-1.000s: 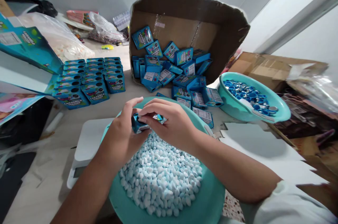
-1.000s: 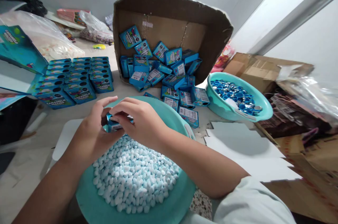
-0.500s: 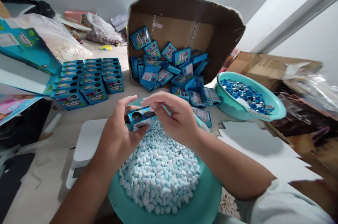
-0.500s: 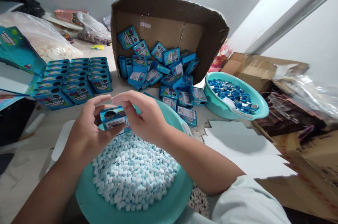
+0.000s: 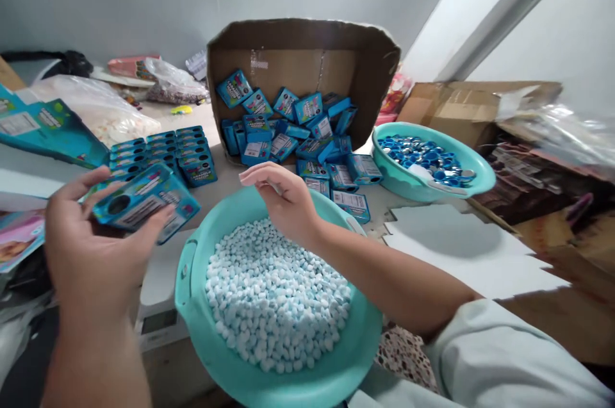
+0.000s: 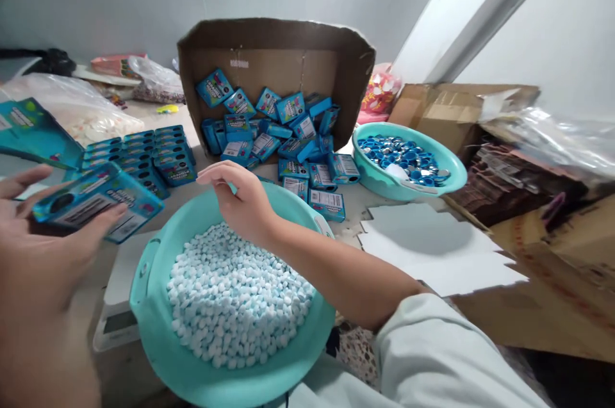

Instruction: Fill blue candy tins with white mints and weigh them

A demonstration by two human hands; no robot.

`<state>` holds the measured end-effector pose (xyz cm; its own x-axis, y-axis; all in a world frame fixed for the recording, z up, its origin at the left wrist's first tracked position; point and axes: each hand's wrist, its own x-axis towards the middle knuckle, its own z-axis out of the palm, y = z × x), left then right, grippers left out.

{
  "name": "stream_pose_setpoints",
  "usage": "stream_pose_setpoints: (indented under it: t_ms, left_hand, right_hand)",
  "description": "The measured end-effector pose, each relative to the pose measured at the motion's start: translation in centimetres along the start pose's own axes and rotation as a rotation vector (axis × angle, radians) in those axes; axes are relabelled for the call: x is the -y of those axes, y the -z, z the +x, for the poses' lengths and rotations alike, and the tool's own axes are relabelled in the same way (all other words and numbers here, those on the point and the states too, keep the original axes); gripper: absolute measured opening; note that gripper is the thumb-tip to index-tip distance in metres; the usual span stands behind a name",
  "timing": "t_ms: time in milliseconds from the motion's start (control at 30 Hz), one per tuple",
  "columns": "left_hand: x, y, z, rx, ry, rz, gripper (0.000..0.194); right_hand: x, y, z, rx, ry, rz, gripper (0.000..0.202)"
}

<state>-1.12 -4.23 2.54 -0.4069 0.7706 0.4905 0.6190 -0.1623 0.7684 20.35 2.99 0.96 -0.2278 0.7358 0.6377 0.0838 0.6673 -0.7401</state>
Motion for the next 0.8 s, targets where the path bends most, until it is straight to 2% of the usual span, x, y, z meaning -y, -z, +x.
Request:
stream_pose_setpoints:
  t_ms: [100, 200, 267, 333, 367, 400, 467, 533, 600, 700, 800]
  left_hand:
    - [1.9, 2.1, 0.8, 0.084, 0.191, -0.004, 0.06]
    - [5.1, 2.9, 1.3, 0.41, 0.291, -0.069, 0.056]
    - [7.2, 2.9, 1.5, 0.55, 0.33, -0.086, 0.049]
    - [8.6, 2.6, 1.5, 0.585, 0.321, -0.093, 0.053]
    - [9.0, 2.5, 1.5, 0.59, 0.308, -0.09, 0.059]
    - [9.3, 2.3, 1.5, 0.599, 0.291, -0.085, 0.066]
    - [9.4, 2.1, 1.4, 0.594, 0.264, -0.105, 0.081]
    - [9.3, 2.0, 1.4, 0.432, 0.216, -0.232, 0.087]
    - [9.1, 2.0, 1.5, 0.137, 0.12, -0.435, 0.086]
    - [8.7, 2.2, 1.9, -0.297, -0.022, -0.731, 0.075]
    - [8.4, 2.5, 2.6, -0.549, -0.054, -0.872, 0.065]
  right_hand:
    - [0.7, 1.5, 1.3, -0.148, 0.07, -0.015, 0.022]
    - [1.3, 4.9, 3.6, -0.278, 0.128, -0.219, 0.022]
    - [0.3, 7.1, 5.7, -0.265, 0.108, -0.375, 0.023]
    - [-2.0, 8.4, 8.0, -0.161, 0.041, -0.542, 0.026]
    - [-3.5, 8.6, 9.0, -0.053, -0.034, -0.671, 0.028]
    - [-5.1, 8.3, 9.8, 0.094, -0.114, -0.815, 0.028]
    - [-8.2, 7.2, 10.9, 0.284, -0.159, -0.917, 0.024]
    - [-10.9, 5.7, 11.1, 0.445, -0.155, -0.976, 0.037]
    - [-12.8, 4.5, 10.8, 0.58, -0.154, -1.05, 0.058]
    - [-14.4, 3.9, 10.3, 0.724, -0.145, -1.167, 0.084]
    - [-15.0, 3.9, 10.5, 0.827, -0.107, -1.262, 0.083]
